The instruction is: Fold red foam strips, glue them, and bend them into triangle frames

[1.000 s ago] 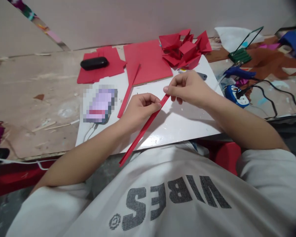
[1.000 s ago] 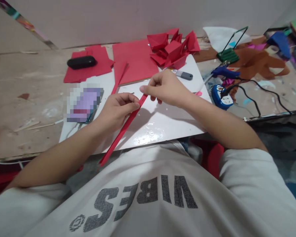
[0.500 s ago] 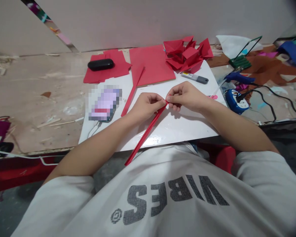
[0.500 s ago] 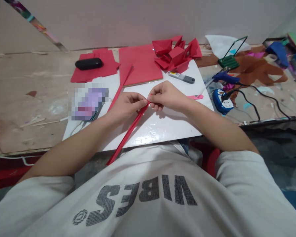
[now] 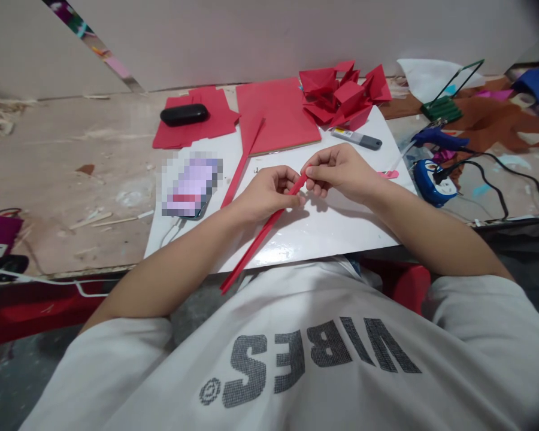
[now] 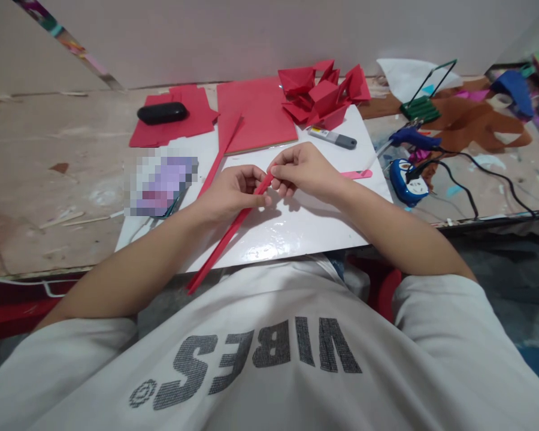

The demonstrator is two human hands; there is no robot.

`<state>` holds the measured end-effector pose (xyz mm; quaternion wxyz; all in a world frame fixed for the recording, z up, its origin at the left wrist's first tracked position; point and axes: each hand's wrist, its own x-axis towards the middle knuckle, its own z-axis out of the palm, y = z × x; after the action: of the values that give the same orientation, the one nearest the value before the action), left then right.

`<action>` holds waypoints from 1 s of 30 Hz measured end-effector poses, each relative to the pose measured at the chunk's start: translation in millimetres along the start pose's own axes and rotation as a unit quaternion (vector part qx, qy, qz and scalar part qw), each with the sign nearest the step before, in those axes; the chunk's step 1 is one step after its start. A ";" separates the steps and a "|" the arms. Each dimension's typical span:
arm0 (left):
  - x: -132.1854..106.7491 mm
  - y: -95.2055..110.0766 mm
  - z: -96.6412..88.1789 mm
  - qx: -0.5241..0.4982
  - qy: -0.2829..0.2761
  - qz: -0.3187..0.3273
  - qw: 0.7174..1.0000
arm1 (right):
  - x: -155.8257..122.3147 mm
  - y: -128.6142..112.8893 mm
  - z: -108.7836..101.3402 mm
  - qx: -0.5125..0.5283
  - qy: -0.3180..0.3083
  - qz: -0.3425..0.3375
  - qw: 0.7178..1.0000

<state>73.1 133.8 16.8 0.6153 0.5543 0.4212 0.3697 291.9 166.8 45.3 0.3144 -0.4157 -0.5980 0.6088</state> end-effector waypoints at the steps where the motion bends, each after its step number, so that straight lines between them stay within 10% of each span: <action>1: -0.8 0.1 0.2 -0.003 -0.009 -0.006 1.000 | 0.3 -0.1 -1.0 0.000 0.007 -0.002 1.000; 11: 10.1 -10.2 -8.6 -0.012 0.115 0.056 0.992 | 1.6 2.9 -6.7 -0.016 0.014 -0.012 1.000; 30: 9.4 -12.6 -9.2 0.063 0.101 0.038 0.992 | 2.2 7.5 3.7 -0.014 0.027 -0.008 0.999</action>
<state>68.0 144.5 3.0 0.5187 0.5678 0.4821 0.4196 288.5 166.4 37.4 0.3297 -0.4315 -0.6013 0.5861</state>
